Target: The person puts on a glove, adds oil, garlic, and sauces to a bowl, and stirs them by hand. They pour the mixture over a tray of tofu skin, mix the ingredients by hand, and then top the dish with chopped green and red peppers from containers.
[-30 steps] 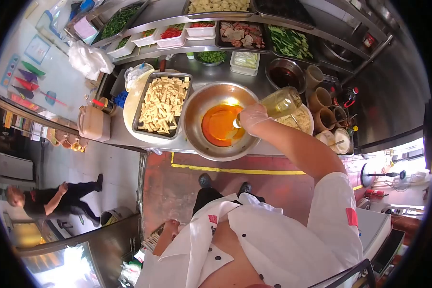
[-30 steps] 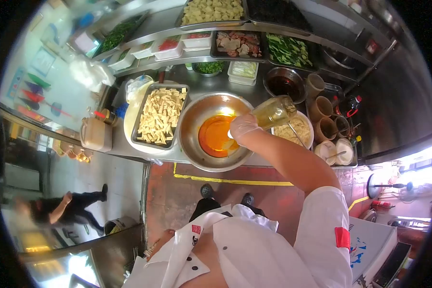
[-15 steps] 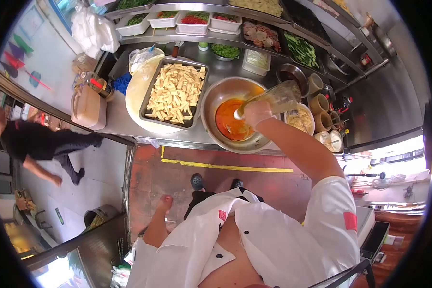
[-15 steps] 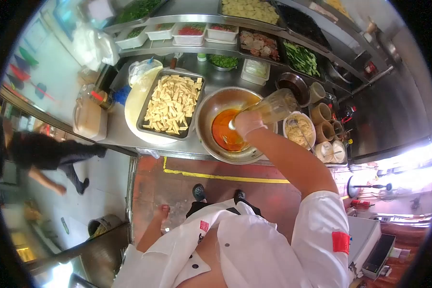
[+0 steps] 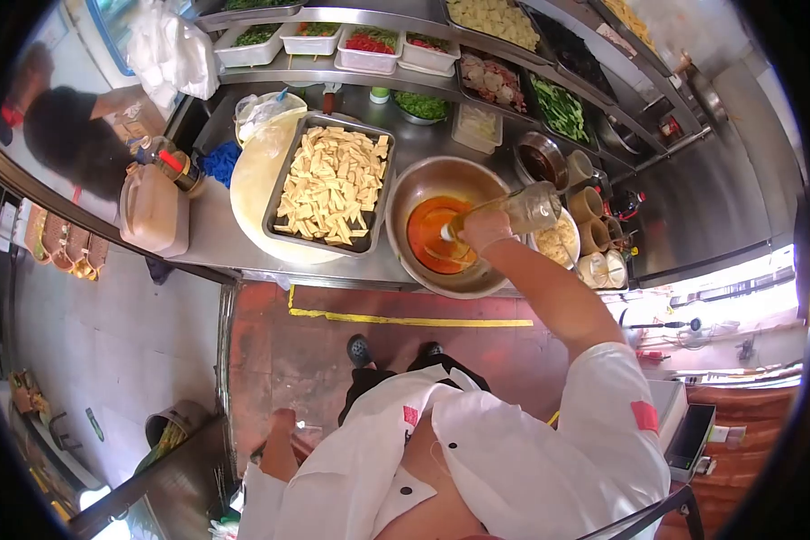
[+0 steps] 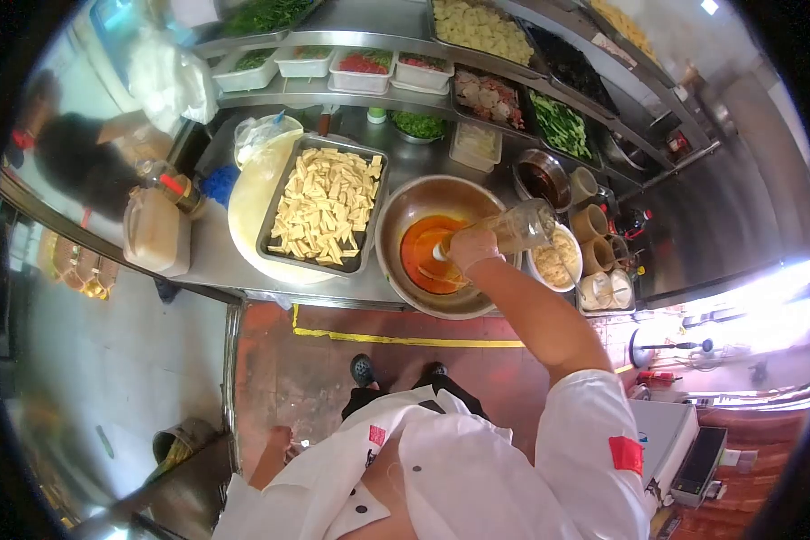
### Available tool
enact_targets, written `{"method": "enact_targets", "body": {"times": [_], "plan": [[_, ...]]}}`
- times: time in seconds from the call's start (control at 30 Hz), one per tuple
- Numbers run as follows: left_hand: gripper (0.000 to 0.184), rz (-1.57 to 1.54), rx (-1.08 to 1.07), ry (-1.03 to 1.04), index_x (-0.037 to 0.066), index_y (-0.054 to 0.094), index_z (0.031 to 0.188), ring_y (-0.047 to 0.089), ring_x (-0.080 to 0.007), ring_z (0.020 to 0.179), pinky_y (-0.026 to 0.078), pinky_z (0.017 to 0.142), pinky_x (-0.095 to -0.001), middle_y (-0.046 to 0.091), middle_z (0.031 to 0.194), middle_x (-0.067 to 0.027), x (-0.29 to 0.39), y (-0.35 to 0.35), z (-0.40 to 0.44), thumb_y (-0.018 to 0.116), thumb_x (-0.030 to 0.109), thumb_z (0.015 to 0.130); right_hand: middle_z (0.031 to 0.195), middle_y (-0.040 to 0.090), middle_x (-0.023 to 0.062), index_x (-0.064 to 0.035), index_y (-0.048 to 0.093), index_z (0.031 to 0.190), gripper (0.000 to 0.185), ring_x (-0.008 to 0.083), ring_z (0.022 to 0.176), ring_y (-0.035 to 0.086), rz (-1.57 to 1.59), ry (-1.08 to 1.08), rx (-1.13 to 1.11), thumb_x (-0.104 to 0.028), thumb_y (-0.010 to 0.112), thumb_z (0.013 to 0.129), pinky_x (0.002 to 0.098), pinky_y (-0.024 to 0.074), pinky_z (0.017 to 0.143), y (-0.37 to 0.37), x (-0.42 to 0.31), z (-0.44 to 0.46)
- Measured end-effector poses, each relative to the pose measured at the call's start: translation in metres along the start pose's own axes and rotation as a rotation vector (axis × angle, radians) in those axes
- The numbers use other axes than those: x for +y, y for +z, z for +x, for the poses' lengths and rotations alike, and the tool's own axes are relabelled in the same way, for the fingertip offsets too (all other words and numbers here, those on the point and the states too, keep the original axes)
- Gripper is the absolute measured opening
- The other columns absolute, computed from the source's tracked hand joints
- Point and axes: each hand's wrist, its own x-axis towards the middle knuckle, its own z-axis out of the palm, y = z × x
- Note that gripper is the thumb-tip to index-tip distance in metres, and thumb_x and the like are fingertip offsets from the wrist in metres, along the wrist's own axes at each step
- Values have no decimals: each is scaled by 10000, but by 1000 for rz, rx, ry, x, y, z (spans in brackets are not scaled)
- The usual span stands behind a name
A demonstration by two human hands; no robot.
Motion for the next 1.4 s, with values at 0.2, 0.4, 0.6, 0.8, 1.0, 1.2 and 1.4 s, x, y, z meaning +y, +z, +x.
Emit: {"method": "enact_targets", "body": {"times": [0.2,0.4,0.6,0.8,1.0,1.2,1.4], "plan": [[358,141,-72,5,42,750,867,719,-292,843,553,759,-424,732,869,-189,-13,8,-12,531,326,864,1003,744,107,-122,775,972,223,302,915,721,-105,75,24,-263,618,898,407,567,757,15,3,21],[321,-130,-50,46,23,728,879,691,-267,740,545,698,-404,720,797,-141,48,9,-17,568,300,855,984,744,123,-92,769,962,266,300,922,719,-196,-220,-35,-288,598,908,413,559,776,-7,-4,-13],[276,-211,32,222,2,709,863,661,-210,675,533,643,-367,703,746,-96,113,-7,-33,580,245,861,968,741,141,-57,758,962,376,283,927,717,197,262,102,-392,599,907,413,550,786,2,23,-1],[255,101,-20,93,41,732,890,672,-204,672,539,640,-362,713,755,-114,88,2,-7,586,248,859,985,738,151,-83,760,990,472,293,947,713,92,80,-60,-503,567,899,412,543,809,-21,20,-58],[294,92,-14,114,85,749,931,700,-267,766,548,738,-396,728,806,-132,74,25,1,576,309,852,1023,708,193,-1,703,1002,481,383,986,670,739,328,81,-447,534,938,413,518,868,9,72,-111],[266,169,-133,108,69,741,932,703,-301,876,546,809,-402,729,930,-166,132,36,-16,590,259,823,770,591,14,-88,617,996,357,141,584,525,1791,650,243,-435,539,1009,293,435,543,6,104,-180],[208,835,-268,566,28,700,936,659,-285,946,525,813,-418,678,899,-147,163,54,44,550,171,916,610,393,-71,-177,492,792,391,70,501,314,2533,342,968,-478,472,1039,245,284,495,-17,147,-242]]}}
